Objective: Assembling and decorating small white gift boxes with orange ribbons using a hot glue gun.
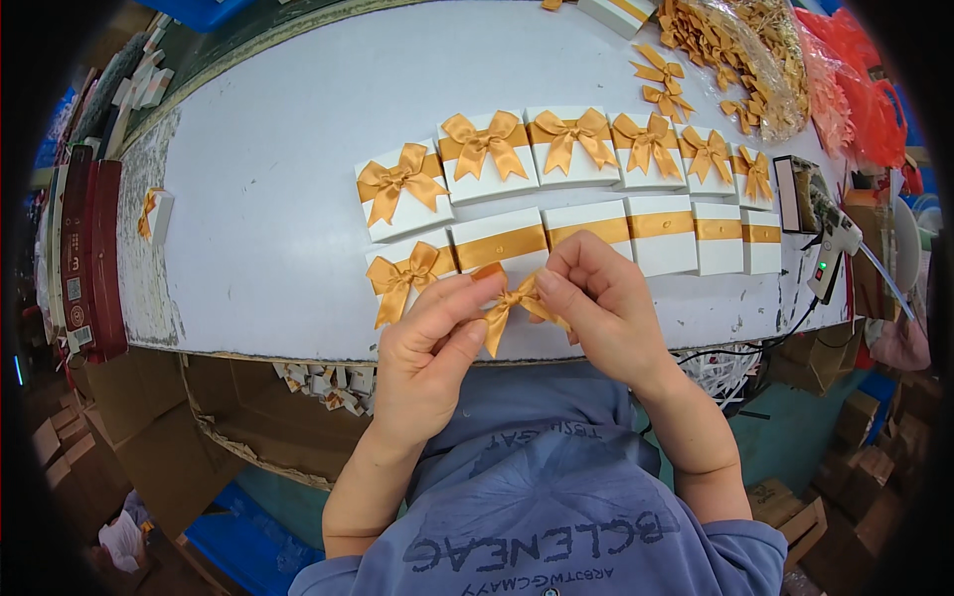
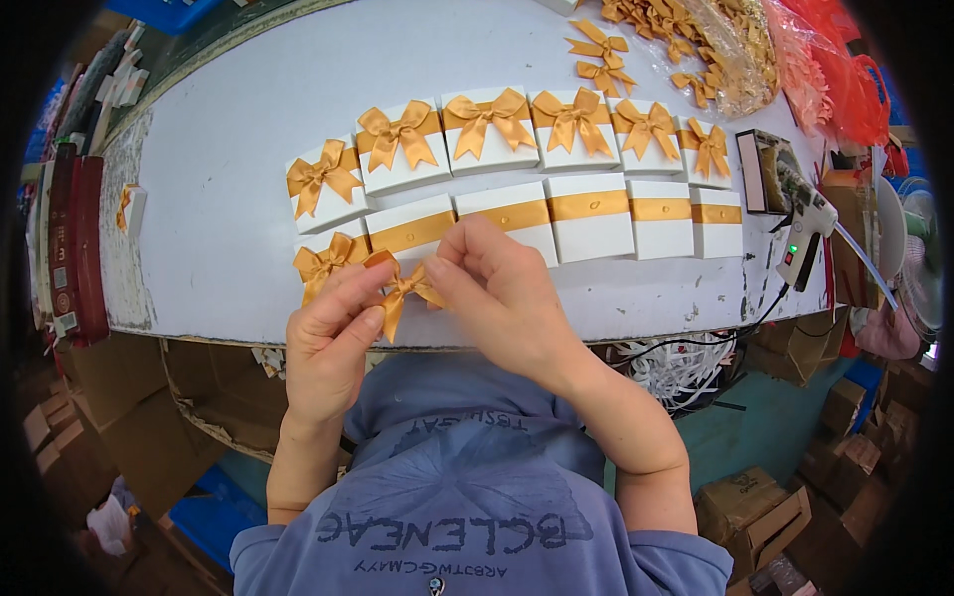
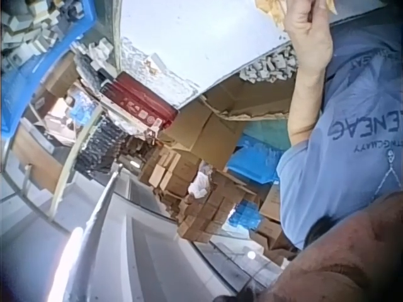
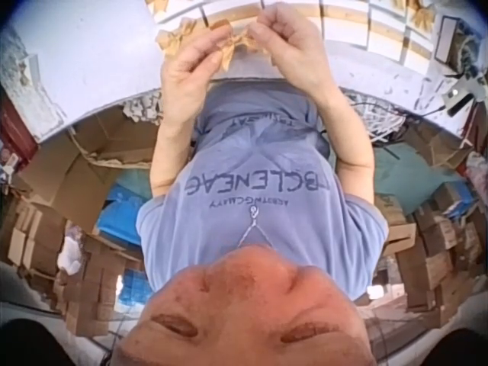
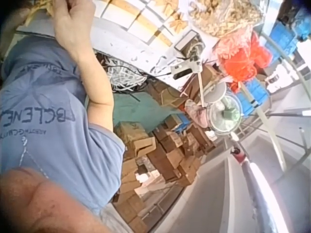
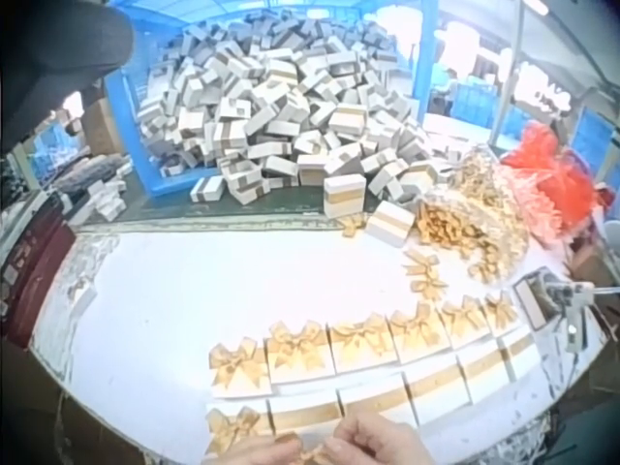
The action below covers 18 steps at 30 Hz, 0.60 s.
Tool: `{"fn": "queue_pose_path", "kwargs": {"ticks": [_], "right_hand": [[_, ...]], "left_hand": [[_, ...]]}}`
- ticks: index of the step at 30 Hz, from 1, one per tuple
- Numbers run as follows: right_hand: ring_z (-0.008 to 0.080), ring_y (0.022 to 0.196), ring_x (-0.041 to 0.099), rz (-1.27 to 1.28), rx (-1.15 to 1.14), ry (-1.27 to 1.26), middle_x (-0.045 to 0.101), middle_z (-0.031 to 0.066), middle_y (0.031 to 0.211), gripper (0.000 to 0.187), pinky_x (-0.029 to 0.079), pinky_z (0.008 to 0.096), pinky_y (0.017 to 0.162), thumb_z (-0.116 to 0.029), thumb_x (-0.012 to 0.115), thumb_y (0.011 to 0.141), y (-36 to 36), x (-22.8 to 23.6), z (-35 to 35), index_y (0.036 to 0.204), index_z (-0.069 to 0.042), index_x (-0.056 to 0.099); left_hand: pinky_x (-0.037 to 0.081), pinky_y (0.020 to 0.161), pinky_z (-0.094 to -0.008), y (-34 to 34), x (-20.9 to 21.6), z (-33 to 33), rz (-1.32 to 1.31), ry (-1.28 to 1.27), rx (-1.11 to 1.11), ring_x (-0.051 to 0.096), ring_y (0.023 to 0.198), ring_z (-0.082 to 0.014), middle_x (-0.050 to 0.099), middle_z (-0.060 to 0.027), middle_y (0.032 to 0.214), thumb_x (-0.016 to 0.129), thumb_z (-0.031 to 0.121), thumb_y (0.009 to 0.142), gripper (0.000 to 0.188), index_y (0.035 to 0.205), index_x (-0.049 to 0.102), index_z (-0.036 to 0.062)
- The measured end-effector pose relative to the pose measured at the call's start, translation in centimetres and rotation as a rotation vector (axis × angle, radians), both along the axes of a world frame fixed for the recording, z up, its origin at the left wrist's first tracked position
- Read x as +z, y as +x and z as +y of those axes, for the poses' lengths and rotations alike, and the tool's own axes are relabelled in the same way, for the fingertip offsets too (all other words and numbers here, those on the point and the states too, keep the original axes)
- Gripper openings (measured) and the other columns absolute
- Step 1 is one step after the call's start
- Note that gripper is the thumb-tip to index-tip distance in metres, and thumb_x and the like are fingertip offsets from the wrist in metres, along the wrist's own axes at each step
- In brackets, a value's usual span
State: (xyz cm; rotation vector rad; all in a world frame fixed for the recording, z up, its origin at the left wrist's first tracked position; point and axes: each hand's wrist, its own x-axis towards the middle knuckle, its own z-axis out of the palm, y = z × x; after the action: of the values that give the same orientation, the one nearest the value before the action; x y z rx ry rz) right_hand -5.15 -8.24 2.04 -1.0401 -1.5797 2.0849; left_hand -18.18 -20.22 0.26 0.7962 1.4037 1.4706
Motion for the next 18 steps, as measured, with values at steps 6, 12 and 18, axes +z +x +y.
{"fn": "queue_pose_path", "kwargs": {"ticks": [6, 12, 18], "right_hand": [[0.0092, 0.06, 0.054, -0.071, 0.005, 0.17, 0.054, 0.0047, 0.063, 0.013, 0.045, 0.0248, 0.054, -0.007, 0.056, 0.086, 0.5, -1.0, -0.7, 0.078, 0.0, 0.048], [0.0221, 0.048, 0.056, -0.183, -0.02, 0.78, 0.055, 0.0092, 0.057, 0.015, 0.042, 0.0303, 0.044, -0.01, 0.061, 0.08, -1.0, -2.0, 0.1, 0.074, -0.004, 0.049], [0.0235, 0.048, 0.057, -0.301, -0.017, 1.132, 0.056, 0.0079, 0.057, 0.015, 0.041, 0.032, 0.042, -0.01, 0.062, 0.078, -1.8, -3.0, 0.6, 0.073, -0.006, 0.049]], "left_hand": [[0.039, 0.064, -0.0159, 0.8, 0.0, -0.5, -0.073, -0.054, 0.142, 0.046, 0.074, -0.0035, 0.052, -0.0043, 0.101, 0.051, -0.007, 0.082, 0.038, 0.12, 0.052, -0.0001], [0.047, 0.073, -0.0285, -0.1, 0.7, 1.2, 0.74, -0.028, 0.075, 0.058, 0.084, -0.0222, 0.055, -0.0151, 0.104, 0.053, -0.009, 0.078, 0.037, 0.115, 0.054, -0.0031], [0.048, 0.078, -0.0323, 0.0, -0.2, 2.5, 1.013, -0.068, 0.044, 0.058, 0.092, -0.0282, 0.054, -0.0153, 0.107, 0.054, -0.007, 0.079, 0.033, 0.112, 0.055, -0.0052]]}}
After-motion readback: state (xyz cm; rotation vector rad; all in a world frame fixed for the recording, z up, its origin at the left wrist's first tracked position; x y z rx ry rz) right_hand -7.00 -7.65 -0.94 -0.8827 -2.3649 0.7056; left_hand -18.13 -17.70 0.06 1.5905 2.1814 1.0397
